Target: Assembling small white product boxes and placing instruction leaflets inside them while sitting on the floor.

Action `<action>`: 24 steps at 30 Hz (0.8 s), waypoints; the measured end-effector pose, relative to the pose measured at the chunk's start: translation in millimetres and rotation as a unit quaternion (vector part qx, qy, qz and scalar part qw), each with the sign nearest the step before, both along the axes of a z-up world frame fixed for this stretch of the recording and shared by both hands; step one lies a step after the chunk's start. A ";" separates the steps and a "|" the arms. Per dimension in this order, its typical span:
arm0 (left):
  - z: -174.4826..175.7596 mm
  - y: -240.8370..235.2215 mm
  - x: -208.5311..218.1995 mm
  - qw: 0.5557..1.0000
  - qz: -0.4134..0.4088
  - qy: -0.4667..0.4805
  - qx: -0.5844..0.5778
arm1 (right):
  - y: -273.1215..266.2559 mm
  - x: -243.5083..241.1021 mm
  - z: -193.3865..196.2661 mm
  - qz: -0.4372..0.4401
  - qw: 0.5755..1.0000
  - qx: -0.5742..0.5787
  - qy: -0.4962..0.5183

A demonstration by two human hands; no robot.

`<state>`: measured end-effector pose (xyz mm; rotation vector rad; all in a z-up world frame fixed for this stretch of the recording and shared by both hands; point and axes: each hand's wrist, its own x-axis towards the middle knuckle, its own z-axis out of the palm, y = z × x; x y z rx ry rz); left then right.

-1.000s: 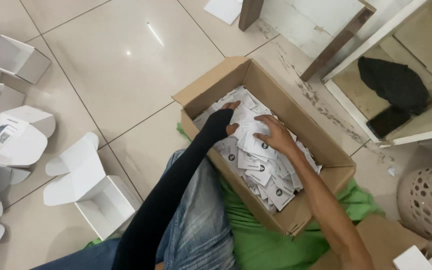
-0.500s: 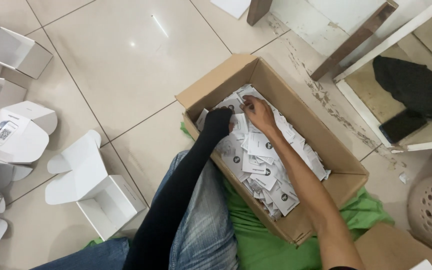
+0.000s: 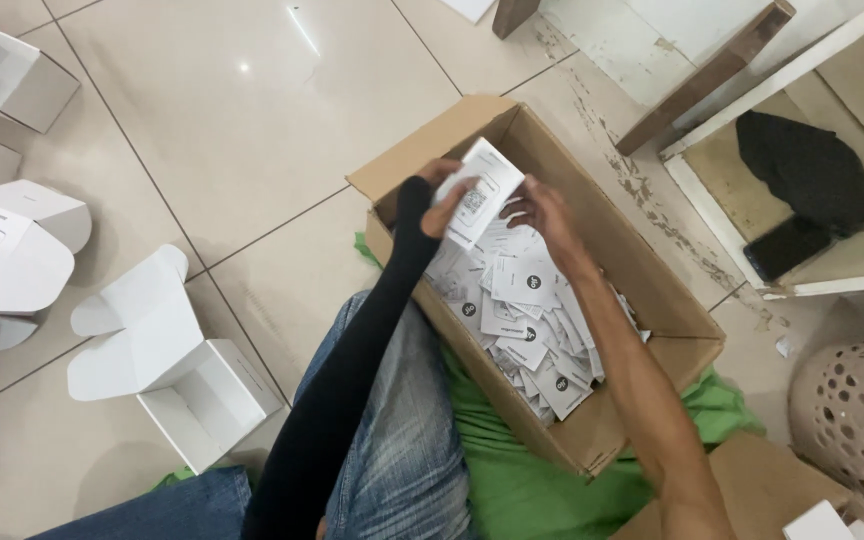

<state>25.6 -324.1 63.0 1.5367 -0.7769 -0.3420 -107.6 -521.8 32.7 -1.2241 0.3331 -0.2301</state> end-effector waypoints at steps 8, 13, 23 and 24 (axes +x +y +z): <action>-3.3 42.0 -22.3 0.943 0.072 0.291 -0.147 | 106.9 -16.2 -59.9 0.171 0.900 -0.352 0.192; -36.5 62.7 -29.7 0.919 0.066 0.356 -0.156 | 91.3 -14.8 -23.7 0.081 0.782 -0.613 0.081; -108.4 133.2 -30.7 0.885 0.078 0.383 -0.254 | 196.5 9.3 116.3 -0.029 0.915 -0.400 -0.043; -113.6 144.9 -31.2 0.882 0.106 0.383 -0.253 | 210.8 17.2 109.4 -0.017 0.917 -0.394 -0.067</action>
